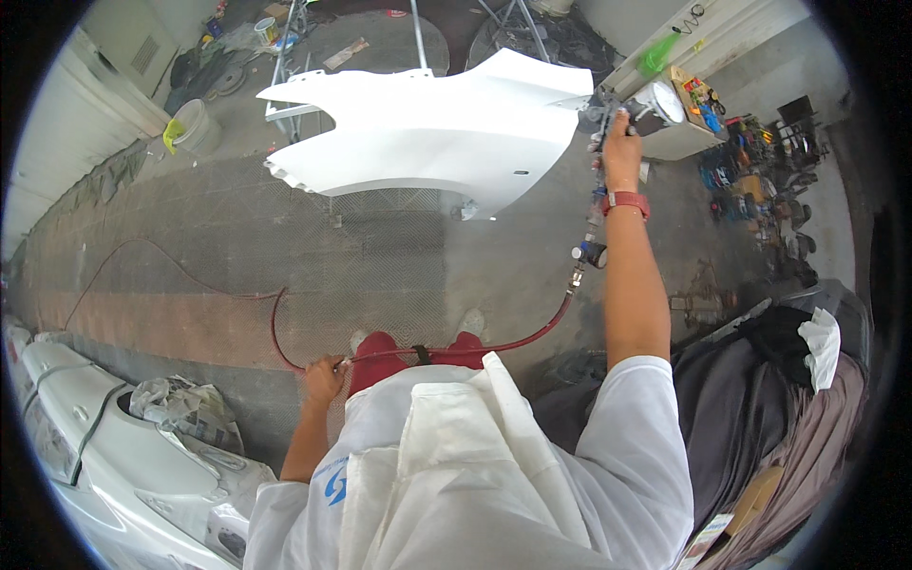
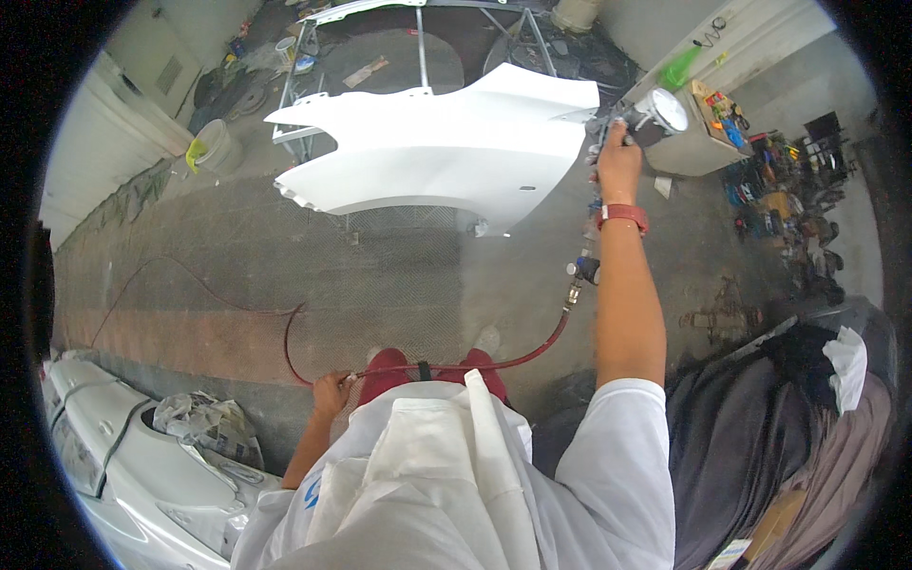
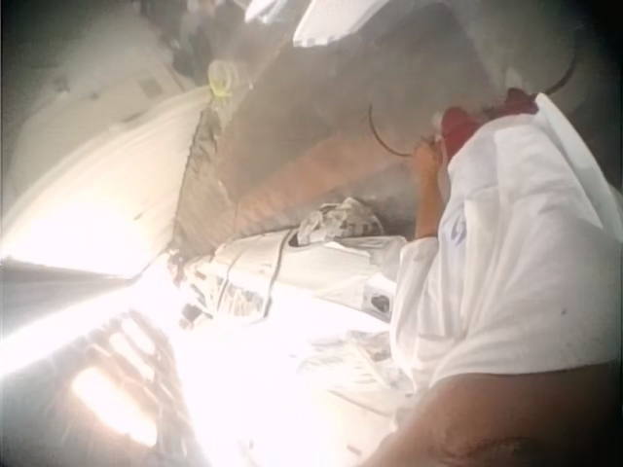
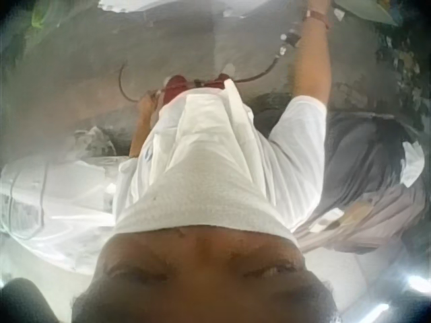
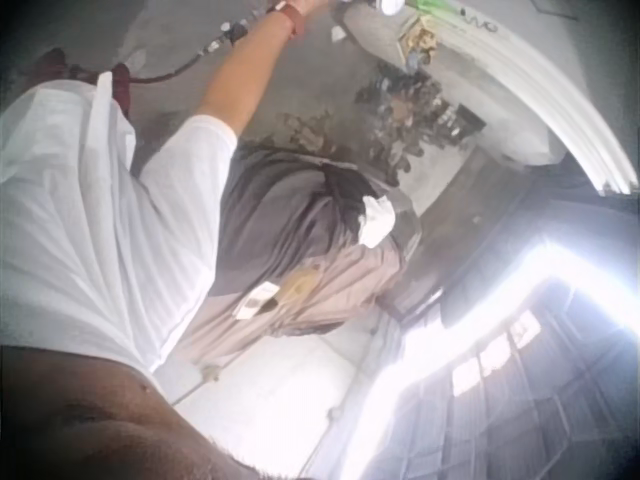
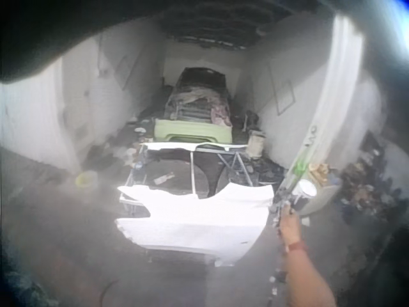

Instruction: The person uses a spray gun to apply white paint to a car bumper and then to a car door. They move around the parts to cover different areas, holding the spray gun in the right hand and the hose in the left.

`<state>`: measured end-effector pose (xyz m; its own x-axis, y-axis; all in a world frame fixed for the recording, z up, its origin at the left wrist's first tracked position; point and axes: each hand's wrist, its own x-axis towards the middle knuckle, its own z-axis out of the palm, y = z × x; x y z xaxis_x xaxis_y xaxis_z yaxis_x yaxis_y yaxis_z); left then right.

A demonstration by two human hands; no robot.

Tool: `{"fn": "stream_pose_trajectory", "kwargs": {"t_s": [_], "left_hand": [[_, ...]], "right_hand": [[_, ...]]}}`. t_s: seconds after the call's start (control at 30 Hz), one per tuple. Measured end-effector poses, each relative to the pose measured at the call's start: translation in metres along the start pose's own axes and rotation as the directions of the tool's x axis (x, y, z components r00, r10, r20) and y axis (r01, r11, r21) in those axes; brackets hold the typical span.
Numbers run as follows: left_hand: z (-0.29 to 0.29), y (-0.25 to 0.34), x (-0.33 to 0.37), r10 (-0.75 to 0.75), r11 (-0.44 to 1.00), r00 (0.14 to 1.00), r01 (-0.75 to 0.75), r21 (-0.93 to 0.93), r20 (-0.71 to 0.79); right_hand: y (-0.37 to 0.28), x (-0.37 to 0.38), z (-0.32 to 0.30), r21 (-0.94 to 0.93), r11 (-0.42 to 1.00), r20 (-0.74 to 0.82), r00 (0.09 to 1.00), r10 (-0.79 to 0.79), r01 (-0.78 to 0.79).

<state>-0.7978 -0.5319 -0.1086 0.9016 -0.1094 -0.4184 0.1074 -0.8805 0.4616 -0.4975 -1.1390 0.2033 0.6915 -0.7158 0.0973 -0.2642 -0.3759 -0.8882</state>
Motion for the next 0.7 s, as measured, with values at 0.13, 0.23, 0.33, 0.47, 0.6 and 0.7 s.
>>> {"fn": "stream_pose_trajectory", "kwargs": {"t_s": [0.13, 0.23, 0.33, 0.47, 0.6, 0.7], "left_hand": [[0.034, 0.068, 0.011, -0.055, 0.998, 0.998, 0.054, -0.041, -0.018], [0.052, 0.116, 0.012, -0.052, 0.996, 0.998, 0.049, -0.075, -0.042], [0.061, 0.148, 0.007, -0.078, 0.997, 0.997, 0.077, -0.015, -0.027], [0.063, 0.161, -0.005, -0.126, 0.992, 0.991, 0.126, -0.01, -0.035], [0.063, 0.148, -0.009, -0.168, 0.986, 0.985, 0.168, -0.011, -0.026], [0.065, 0.138, -0.004, -0.143, 0.99, 0.989, 0.143, -0.015, -0.023]], "right_hand": [[0.016, 0.059, -0.046, -0.005, 0.999, 0.011, 0.999, -0.049, 0.049], [0.006, 0.078, -0.056, -0.016, 0.999, 0.111, 0.993, -0.043, 0.045], [-0.014, 0.067, -0.041, 0.011, 0.999, 0.293, 0.955, -0.051, 0.05], [-0.048, 0.032, 0.003, 0.211, 0.976, 0.496, 0.854, -0.157, 0.057], [-0.071, 0.021, 0.036, 0.282, 0.958, 0.59, 0.795, -0.141, -0.04], [-0.071, 0.035, 0.038, 0.329, 0.942, 0.584, 0.799, -0.141, -0.074]]}}
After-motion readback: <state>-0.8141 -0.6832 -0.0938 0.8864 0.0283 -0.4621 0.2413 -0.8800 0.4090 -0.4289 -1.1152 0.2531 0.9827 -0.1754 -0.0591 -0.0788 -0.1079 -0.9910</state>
